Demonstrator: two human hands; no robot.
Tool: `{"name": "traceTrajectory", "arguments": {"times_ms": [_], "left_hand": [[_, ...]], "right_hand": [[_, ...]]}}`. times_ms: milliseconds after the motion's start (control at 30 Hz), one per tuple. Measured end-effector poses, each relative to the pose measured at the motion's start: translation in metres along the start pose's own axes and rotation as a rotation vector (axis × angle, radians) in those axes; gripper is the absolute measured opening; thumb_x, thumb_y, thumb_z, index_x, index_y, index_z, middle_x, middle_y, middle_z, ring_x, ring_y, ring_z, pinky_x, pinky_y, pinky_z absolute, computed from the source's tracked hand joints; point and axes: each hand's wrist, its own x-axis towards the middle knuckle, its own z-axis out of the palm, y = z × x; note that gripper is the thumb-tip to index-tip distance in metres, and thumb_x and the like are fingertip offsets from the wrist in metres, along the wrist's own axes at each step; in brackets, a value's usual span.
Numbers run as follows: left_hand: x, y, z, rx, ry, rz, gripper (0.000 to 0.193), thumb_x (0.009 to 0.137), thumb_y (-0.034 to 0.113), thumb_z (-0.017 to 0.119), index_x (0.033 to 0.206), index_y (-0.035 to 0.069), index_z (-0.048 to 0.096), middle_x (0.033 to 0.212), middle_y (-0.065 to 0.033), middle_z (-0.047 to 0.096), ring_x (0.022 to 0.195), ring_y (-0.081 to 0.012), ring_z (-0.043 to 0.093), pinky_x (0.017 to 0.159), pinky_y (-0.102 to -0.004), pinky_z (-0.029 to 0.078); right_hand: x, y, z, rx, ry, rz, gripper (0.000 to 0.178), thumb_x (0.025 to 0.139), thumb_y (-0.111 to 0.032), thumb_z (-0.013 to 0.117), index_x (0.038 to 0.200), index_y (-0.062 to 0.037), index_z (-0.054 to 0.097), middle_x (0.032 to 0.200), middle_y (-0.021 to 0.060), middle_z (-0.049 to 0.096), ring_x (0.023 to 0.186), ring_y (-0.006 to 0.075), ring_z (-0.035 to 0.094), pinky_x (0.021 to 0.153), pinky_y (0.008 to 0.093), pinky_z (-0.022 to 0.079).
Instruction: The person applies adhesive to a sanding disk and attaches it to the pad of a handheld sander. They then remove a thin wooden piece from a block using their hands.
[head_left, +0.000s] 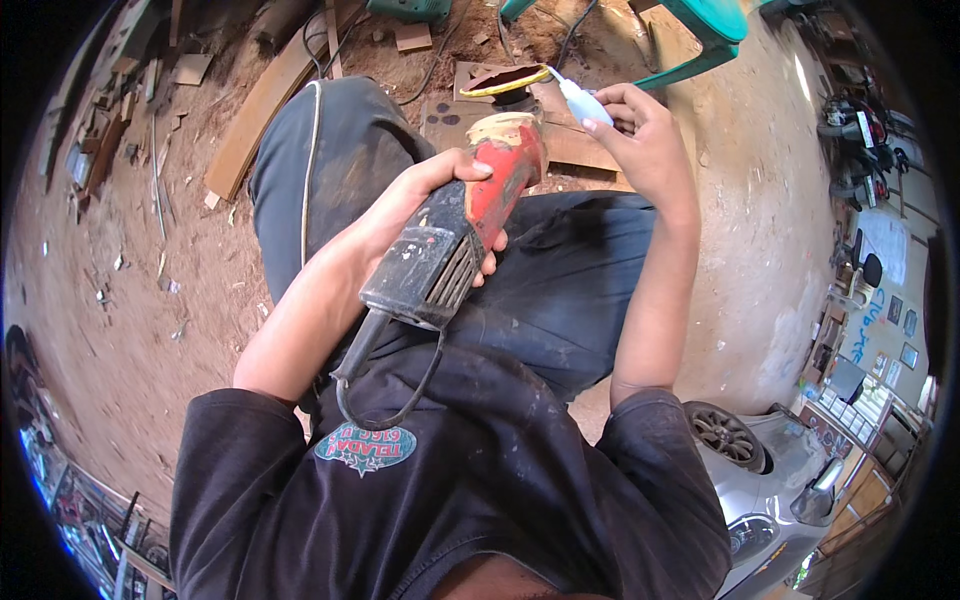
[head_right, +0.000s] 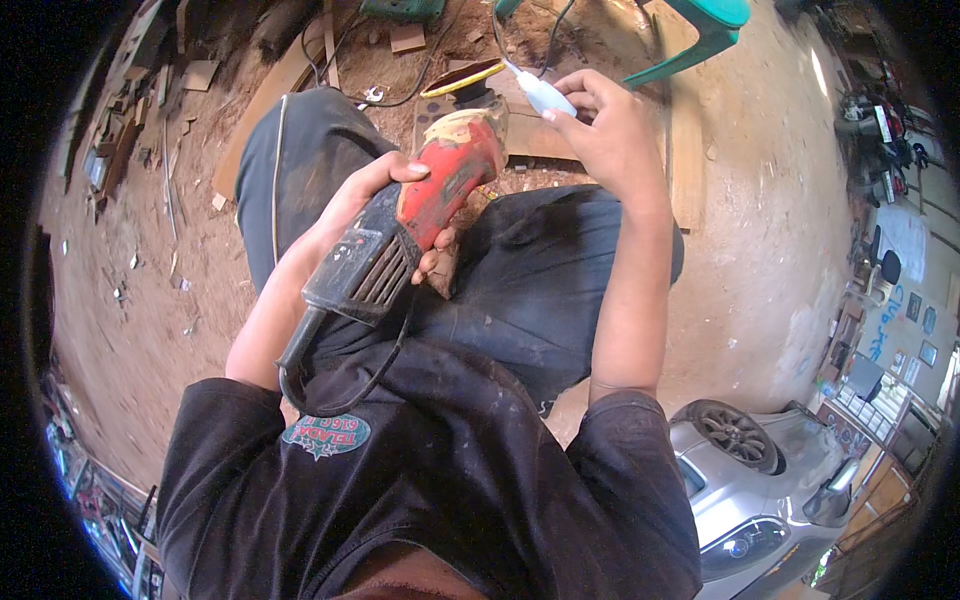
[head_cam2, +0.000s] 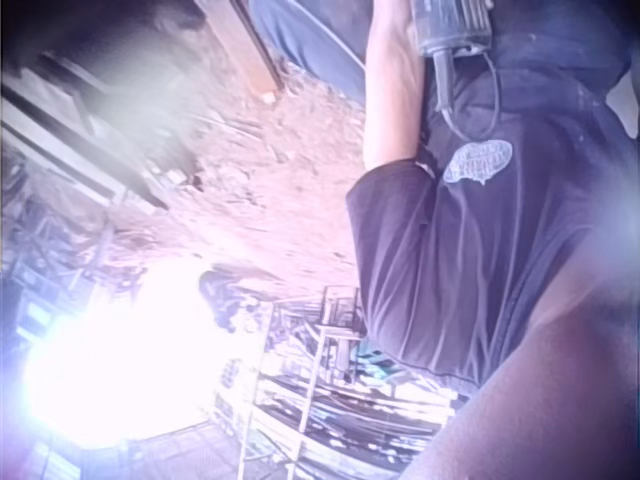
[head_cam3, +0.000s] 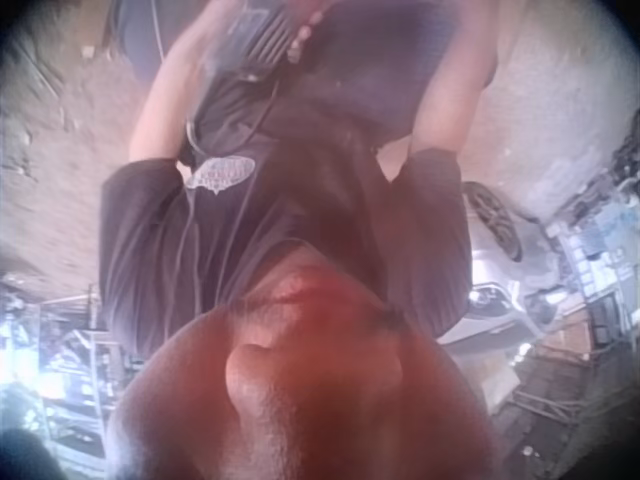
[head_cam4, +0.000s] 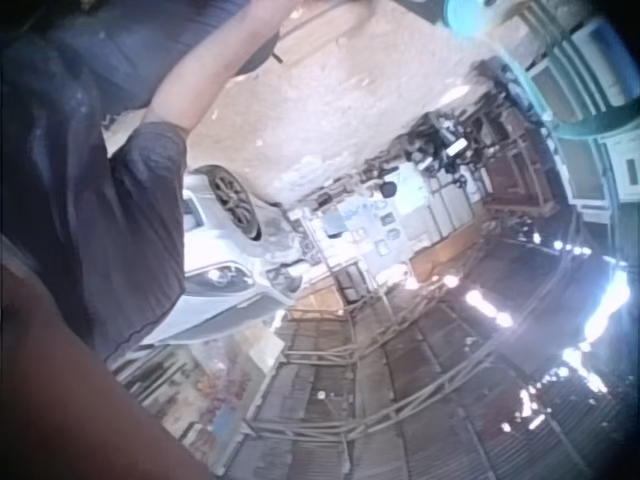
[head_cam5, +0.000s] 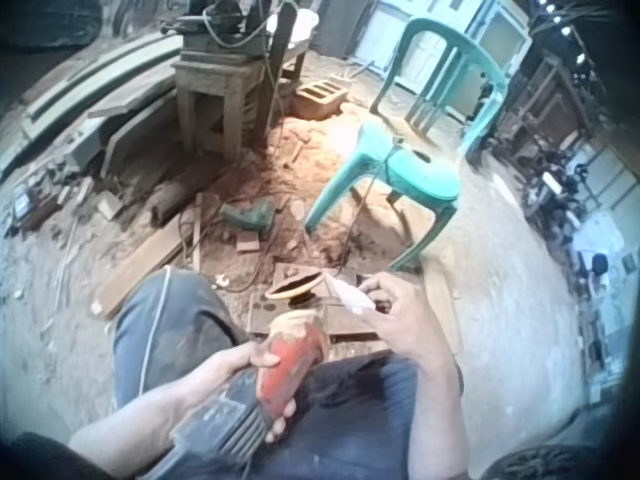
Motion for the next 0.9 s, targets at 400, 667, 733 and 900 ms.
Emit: {"name": "traceTrajectory", "arguments": {"times_ms": [400,667,733,900], "left_hand": [[-0.008,0.002,0.017,0.041,0.129,0.057,0.053,0.087,0.036,0.068,0.121,-0.002,0.053,0.081,-0.0197,0.068,0.061,-0.0297,0.069,0.056,-0.0414,0.061],[-0.005,0.000,0.020,0.110,0.228,0.158,0.046,0.088,0.030,0.067,0.119,0.001,0.050,0.081,-0.0177,0.068,0.061,-0.0286,0.070,0.059,-0.0389,0.061],[-0.003,0.004,0.024,0.110,0.237,0.191,0.048,0.088,0.029,0.067,0.123,0.001,0.047,0.081,-0.0174,0.068,0.061,-0.0280,0.070,0.060,-0.0392,0.062],[0.003,0.005,0.025,0.050,0.294,0.232,0.048,0.089,0.028,0.066,0.124,0.000,0.048,0.083,-0.0180,0.068,0.062,-0.0282,0.070,0.060,-0.0403,0.062]], "right_hand": [[0.022,0.029,-0.027,0.268,-0.067,-0.055,0.028,0.087,-0.007,0.075,0.111,0.0043,0.066,0.096,0.0053,0.071,0.087,0.0103,0.066,0.083,0.0266,0.053],[0.065,0.172,-0.086,0.341,-0.035,0.078,0.028,0.089,-0.004,0.072,0.113,0.0061,0.062,0.105,0.0094,0.073,0.096,0.0135,0.069,0.086,0.0278,0.054],[0.070,0.251,-0.064,0.425,0.104,0.022,0.026,0.089,-0.002,0.071,0.112,0.0068,0.061,0.107,0.0108,0.073,0.097,0.0148,0.070,0.087,0.0289,0.054],[0.051,0.371,0.036,0.585,0.479,0.075,0.025,0.088,-0.001,0.071,0.109,0.0070,0.061,0.106,0.0120,0.072,0.097,0.0164,0.070,0.088,0.0310,0.054]]}}
